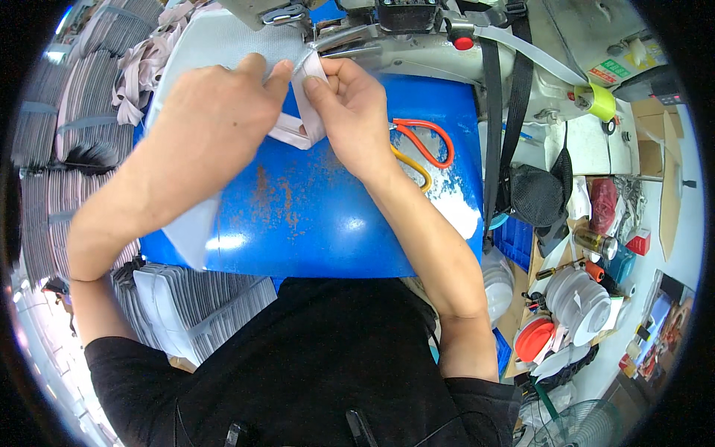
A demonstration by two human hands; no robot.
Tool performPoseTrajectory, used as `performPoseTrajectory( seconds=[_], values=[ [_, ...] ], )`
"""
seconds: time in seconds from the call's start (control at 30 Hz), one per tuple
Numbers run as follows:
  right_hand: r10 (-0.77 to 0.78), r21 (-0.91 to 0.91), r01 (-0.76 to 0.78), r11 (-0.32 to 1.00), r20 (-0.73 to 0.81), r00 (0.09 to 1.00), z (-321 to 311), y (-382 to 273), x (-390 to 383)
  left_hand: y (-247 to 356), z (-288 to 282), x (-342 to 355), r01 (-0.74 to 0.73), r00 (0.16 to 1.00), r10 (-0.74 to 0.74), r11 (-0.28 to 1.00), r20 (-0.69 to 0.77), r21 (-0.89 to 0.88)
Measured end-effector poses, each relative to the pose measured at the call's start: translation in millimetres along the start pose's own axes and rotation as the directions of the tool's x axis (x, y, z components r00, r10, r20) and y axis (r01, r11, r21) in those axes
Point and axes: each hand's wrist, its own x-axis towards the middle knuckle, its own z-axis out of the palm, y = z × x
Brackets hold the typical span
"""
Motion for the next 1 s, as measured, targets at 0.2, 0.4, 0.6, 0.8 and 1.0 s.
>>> performPoseTrajectory(
  seconds=[0.2,0.4,0.6,0.8,1.0],
  values=[
    [-0.073,-0.012,0.073,0.997,0.002,0.997,-0.4,4.7,-3.4,38.4,14.3,17.9,0.193,0.964,-0.238,0.933,-0.119,-0.305],
    [-0.005,-0.048,0.007,0.999,0.03,1.0,-5.6,-5.3,-16.8,58.9,45.0,2.7,0.237,0.842,-0.512,0.634,-0.169,-0.736],
    [0.078,0.079,-0.082,0.994,0.054,0.996,-6.8,-5.8,-47.8,113.9,60.6,-95.4,0.125,0.934,-0.279,0.842,-0.225,-0.525],
    [0.088,0.075,-0.089,0.993,0.018,0.996,-3.2,-21.0,-89.1,90.9,15.2,-116.6,0.029,0.995,-0.055,0.956,-0.081,-0.293],
    [0.059,0.098,-0.064,0.993,0.055,0.997,-6.5,-19.9,-91.5,43.7,-4.7,-87.8,-0.083,0.996,0.084,0.977,-0.001,-0.198]
  ],
)
